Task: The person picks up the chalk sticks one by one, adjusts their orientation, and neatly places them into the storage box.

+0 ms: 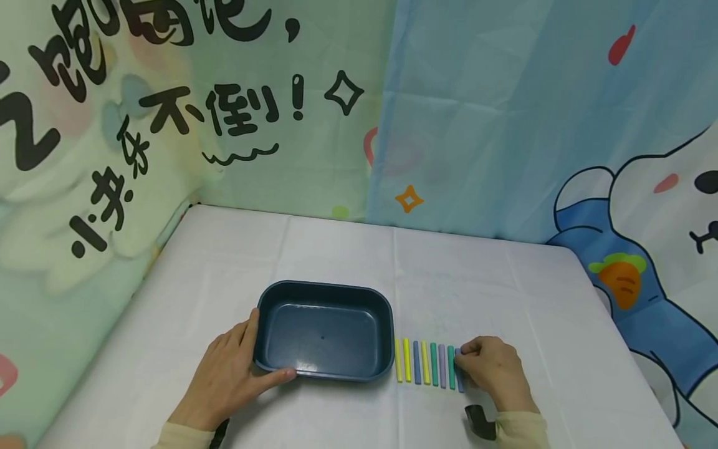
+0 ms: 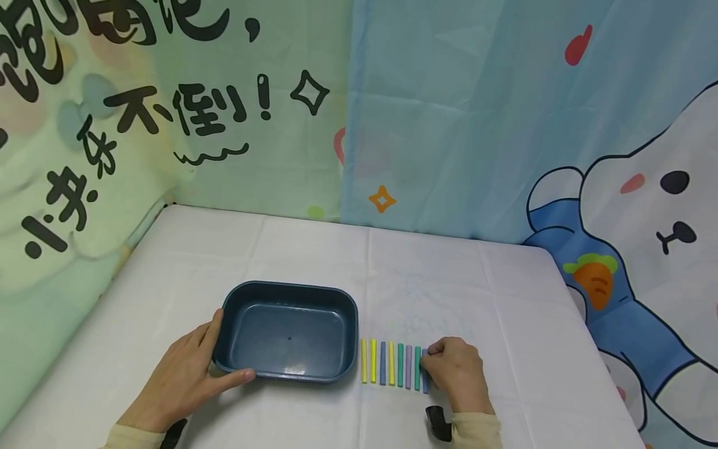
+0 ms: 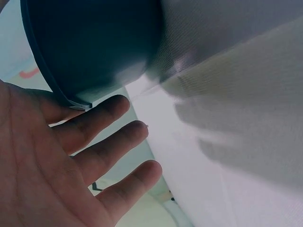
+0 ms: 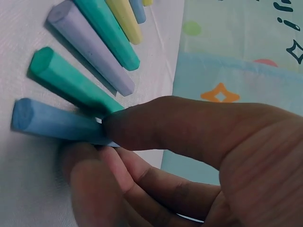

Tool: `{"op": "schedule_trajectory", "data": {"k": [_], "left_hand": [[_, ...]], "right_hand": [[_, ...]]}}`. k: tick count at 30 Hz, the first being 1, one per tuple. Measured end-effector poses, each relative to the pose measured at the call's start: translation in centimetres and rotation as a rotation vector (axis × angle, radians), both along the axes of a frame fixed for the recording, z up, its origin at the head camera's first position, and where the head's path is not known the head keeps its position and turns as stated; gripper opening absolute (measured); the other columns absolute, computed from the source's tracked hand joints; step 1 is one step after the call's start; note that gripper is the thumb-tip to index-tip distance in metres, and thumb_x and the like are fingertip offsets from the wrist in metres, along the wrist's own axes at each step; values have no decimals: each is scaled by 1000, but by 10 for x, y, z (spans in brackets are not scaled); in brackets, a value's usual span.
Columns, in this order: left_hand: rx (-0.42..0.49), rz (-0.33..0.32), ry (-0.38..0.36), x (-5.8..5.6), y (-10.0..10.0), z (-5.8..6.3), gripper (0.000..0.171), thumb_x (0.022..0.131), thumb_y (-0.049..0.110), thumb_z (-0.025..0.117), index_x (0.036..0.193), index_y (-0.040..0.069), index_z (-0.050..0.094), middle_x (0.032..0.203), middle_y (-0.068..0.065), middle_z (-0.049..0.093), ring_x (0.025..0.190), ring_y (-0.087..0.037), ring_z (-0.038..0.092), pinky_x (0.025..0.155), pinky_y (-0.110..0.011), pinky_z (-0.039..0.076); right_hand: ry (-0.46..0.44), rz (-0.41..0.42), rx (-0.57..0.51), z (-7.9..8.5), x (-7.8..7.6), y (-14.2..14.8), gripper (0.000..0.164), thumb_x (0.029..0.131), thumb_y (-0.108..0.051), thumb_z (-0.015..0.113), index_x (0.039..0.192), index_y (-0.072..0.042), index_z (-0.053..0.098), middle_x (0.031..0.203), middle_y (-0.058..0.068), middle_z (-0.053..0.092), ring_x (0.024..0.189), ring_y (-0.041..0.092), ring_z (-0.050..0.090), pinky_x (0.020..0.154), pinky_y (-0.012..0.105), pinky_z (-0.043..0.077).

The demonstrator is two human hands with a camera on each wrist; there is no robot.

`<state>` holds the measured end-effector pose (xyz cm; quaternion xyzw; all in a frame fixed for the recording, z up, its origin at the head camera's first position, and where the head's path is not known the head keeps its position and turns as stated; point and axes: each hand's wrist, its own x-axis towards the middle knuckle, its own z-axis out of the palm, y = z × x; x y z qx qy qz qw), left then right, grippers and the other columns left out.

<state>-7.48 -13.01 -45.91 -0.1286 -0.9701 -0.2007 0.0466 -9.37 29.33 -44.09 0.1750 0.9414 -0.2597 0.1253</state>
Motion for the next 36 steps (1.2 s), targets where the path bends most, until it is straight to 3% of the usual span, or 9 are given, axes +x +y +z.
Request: {"op": "schedule_trajectory", "data": {"k": [6, 16, 27, 36], "left_hand": [[1, -2, 17, 0, 0, 0, 119, 79, 83, 60, 154, -5, 34, 136, -23, 58, 124, -36, 57, 105, -52, 43], [25, -4, 10, 0, 2, -1, 118, 79, 82, 61, 155, -5, 33, 140, -24, 55, 127, -38, 55, 106, -53, 43], [72, -7, 34, 0, -1, -3, 120, 77, 80, 66, 155, -6, 32, 162, -21, 28, 129, -43, 53, 101, -56, 46], [70, -7, 27, 0, 0, -3, 120, 78, 80, 64, 155, -5, 32, 162, -21, 30, 129, -43, 53, 101, -56, 46]], "right_hand": [[22, -21, 0, 5, -1, 3, 30, 86, -18, 72, 104, 6, 70, 83, 7, 69, 72, 20, 60, 59, 32, 49], [88, -44, -122, 9, -2, 3, 34, 85, -20, 70, 109, 5, 71, 86, 7, 73, 70, 15, 64, 59, 30, 52], [134, -83, -226, 20, -8, -5, 40, 89, -24, 72, 118, 3, 69, 94, 9, 74, 74, 19, 71, 67, 37, 58], [170, -95, -344, 27, -10, -16, 43, 90, -26, 75, 122, 2, 68, 99, 11, 74, 76, 21, 70, 70, 37, 58]]}}
